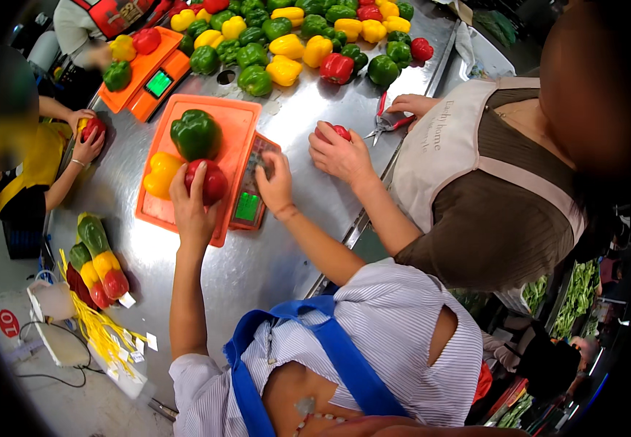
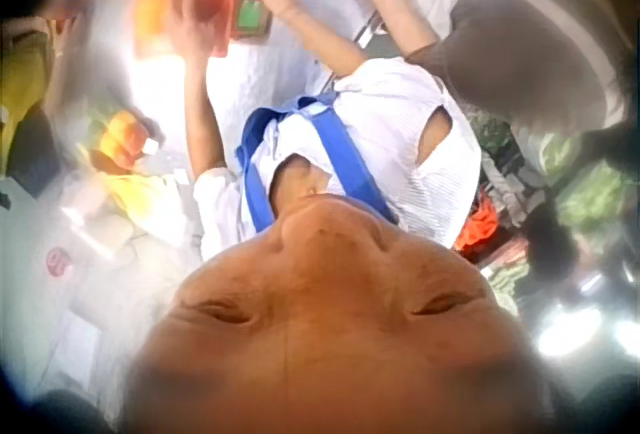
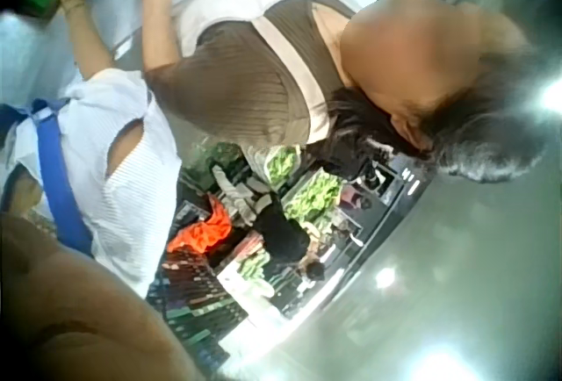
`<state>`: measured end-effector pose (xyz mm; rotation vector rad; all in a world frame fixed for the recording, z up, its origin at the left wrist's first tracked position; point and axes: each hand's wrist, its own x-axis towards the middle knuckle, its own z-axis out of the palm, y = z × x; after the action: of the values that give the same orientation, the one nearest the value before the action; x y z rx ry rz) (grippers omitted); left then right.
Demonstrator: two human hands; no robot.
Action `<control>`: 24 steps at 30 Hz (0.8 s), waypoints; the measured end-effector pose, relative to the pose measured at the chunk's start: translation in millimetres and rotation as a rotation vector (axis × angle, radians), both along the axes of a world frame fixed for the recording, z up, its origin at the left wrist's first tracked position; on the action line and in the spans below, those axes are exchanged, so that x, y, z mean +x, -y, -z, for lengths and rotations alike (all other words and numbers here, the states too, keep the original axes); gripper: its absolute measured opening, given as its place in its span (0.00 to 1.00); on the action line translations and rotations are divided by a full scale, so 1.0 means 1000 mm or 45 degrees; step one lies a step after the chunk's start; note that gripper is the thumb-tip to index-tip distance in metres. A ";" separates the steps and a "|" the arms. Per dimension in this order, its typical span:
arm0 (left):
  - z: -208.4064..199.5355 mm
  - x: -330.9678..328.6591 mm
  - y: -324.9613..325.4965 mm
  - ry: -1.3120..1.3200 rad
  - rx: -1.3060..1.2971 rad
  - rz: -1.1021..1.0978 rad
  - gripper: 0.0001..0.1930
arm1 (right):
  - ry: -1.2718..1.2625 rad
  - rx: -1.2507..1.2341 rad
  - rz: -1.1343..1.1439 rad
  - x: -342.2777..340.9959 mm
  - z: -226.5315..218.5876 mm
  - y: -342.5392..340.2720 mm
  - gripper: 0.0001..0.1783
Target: The person selects green, yellow, and red bell peppers from a pile, places them on a digital scale, and then bundles them together using a yellow plastic tie. The person repeats this process multiple times, creating several bundles of three peppers each.
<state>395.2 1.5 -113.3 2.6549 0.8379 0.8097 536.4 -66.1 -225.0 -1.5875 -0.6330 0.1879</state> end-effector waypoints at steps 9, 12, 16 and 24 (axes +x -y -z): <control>-0.011 -0.008 0.004 0.241 -0.083 0.006 0.36 | -0.208 -0.371 -0.389 -0.006 0.065 0.113 0.07; -0.039 -0.037 0.022 0.368 -0.194 -0.040 0.37 | 0.276 -0.360 -0.293 0.023 0.016 0.082 0.09; -0.073 -0.094 0.048 0.516 -0.492 -0.261 0.38 | 2.364 -0.329 -0.105 0.012 -0.126 -0.011 0.16; -0.084 -0.233 0.120 0.698 -0.745 -0.661 0.40 | 2.966 -0.799 0.044 -0.047 -0.169 0.007 0.33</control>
<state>162.6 -118.3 -28.8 1.6127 1.3552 1.1169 489.3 -73.0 -56.3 -1.7425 -2.3601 -1.9441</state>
